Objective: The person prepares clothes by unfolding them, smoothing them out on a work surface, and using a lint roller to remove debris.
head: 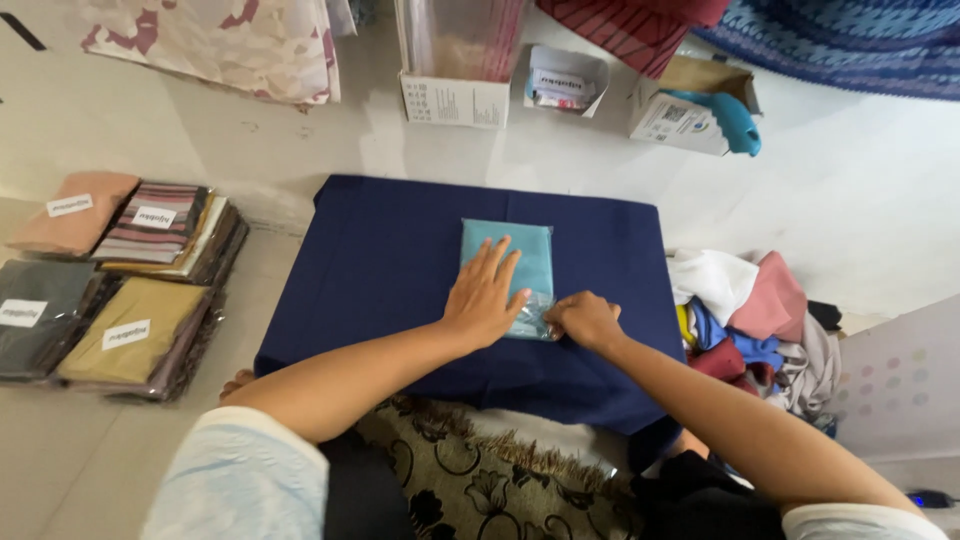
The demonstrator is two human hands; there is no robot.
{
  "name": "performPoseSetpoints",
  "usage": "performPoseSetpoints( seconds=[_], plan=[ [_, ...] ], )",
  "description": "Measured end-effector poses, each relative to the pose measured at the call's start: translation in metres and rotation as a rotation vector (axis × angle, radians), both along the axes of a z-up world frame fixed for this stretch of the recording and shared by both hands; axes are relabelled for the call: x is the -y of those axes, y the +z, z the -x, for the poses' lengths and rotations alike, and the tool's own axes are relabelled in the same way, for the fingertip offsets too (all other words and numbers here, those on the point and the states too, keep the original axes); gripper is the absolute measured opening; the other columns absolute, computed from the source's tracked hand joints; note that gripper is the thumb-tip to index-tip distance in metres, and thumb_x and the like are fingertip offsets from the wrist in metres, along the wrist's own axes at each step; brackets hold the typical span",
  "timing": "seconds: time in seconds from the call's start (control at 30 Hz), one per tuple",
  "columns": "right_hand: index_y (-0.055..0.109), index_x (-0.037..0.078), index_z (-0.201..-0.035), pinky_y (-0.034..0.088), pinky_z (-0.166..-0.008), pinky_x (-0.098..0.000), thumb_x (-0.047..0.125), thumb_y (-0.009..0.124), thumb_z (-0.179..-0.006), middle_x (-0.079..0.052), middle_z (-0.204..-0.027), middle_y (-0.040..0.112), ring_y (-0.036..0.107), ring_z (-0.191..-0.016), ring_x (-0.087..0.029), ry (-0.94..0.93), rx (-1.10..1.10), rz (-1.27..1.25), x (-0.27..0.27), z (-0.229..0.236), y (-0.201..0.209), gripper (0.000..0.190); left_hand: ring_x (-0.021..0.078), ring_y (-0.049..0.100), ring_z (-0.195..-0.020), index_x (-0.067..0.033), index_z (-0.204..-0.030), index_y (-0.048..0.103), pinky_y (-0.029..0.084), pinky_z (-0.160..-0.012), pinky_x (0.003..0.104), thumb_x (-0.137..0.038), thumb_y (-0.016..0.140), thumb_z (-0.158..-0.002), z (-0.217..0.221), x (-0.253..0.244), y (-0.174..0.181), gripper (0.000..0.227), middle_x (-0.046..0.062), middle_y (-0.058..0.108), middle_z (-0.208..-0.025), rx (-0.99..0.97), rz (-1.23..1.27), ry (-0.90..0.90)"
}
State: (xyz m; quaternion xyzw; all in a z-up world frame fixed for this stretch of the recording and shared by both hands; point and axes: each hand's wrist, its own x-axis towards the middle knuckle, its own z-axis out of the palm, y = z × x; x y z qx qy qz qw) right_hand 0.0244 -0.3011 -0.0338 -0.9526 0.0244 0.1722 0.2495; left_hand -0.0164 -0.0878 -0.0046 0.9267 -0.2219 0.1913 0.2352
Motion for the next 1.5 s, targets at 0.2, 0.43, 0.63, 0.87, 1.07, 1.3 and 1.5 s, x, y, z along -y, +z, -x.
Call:
performPoseSetpoints(
  seconds=[0.2, 0.43, 0.63, 0.87, 1.07, 1.3, 1.5],
  plan=[
    [0.081, 0.03, -0.079, 0.03, -0.105, -0.0407, 0.04, 0.062, -0.08, 0.007, -0.076, 0.08, 0.071, -0.113, -0.023, -0.005, -0.03, 0.016, 0.003, -0.001, 0.001, 0.022, 0.0458, 0.01, -0.155, 0.0009, -0.159, 0.027, 0.011, -0.125, 0.055, -0.045, 0.037, -0.107, -0.039, 0.007, -0.018, 0.071, 0.024, 0.016, -0.168, -0.354, -0.146, 0.142],
    [0.076, 0.028, -0.094, 0.05, -0.098, -0.0436, 0.039, 0.07, -0.077, -0.002, -0.089, 0.08, 0.072, -0.107, -0.031, 0.039, 0.142, -0.036, 0.001, -0.011, 0.021, 0.022, 0.043, 0.004, -0.156, -0.0034, -0.162, 0.015, 0.005, -0.126, 0.054, -0.055, 0.026, -0.106, -0.057, 0.009, -0.05, 0.077, 0.019, 0.009, -0.17, -0.358, -0.166, 0.151],
    [0.062, 0.009, -0.126, 0.054, -0.089, -0.0492, 0.036, 0.068, -0.091, -0.018, -0.115, 0.063, 0.065, -0.107, -0.042, 0.374, 0.866, -0.15, -0.042, -0.01, 0.033, 0.045, 0.0422, 0.006, -0.156, -0.0042, -0.162, 0.019, 0.007, -0.127, 0.052, -0.045, 0.036, -0.102, -0.051, 0.009, -0.044, 0.074, 0.018, 0.013, -0.17, -0.346, -0.209, 0.181],
    [0.026, -0.004, -0.16, 0.023, -0.121, -0.0592, 0.044, 0.045, -0.107, -0.035, -0.16, 0.029, 0.026, -0.149, -0.051, 0.526, 0.689, 0.114, -0.074, 0.009, 0.015, 0.074, 0.0465, 0.015, -0.154, -0.0031, -0.159, 0.031, 0.017, -0.124, 0.055, -0.027, 0.048, -0.098, -0.023, 0.004, -0.015, 0.068, 0.019, 0.02, -0.169, -0.212, -0.17, 0.117],
    [0.015, 0.002, -0.163, 0.011, -0.125, -0.0581, 0.064, 0.034, -0.103, -0.028, -0.168, 0.013, 0.009, -0.155, -0.047, 0.483, 0.658, 0.279, -0.068, -0.015, -0.022, 0.088, 0.046, 0.013, -0.155, -0.0045, -0.159, 0.03, 0.016, -0.125, 0.054, -0.022, 0.05, -0.092, -0.038, 0.006, -0.044, 0.072, 0.016, 0.02, -0.17, -0.121, -0.093, 0.144],
    [0.014, 0.001, -0.163, 0.008, -0.127, -0.0542, 0.068, 0.025, -0.104, -0.024, -0.169, 0.01, 0.005, -0.156, -0.044, 0.503, 0.497, 0.275, -0.07, -0.019, -0.011, 0.09, 0.0428, 0.008, -0.157, -0.0085, -0.161, 0.026, 0.013, -0.127, 0.052, -0.019, 0.049, -0.092, -0.038, 0.009, -0.044, 0.074, 0.011, 0.013, -0.172, -0.157, -0.105, 0.192],
    [0.009, 0.003, -0.163, 0.005, -0.128, -0.0511, 0.073, 0.019, -0.102, -0.021, -0.171, 0.004, -0.001, -0.158, -0.04, 0.497, 0.4, 0.327, -0.071, -0.025, -0.013, 0.094, 0.0417, 0.001, -0.158, -0.0097, -0.162, 0.02, 0.009, -0.127, 0.052, -0.022, 0.049, -0.091, -0.042, 0.008, -0.049, 0.078, 0.01, 0.007, -0.173, -0.219, -0.119, 0.164]
  ],
)
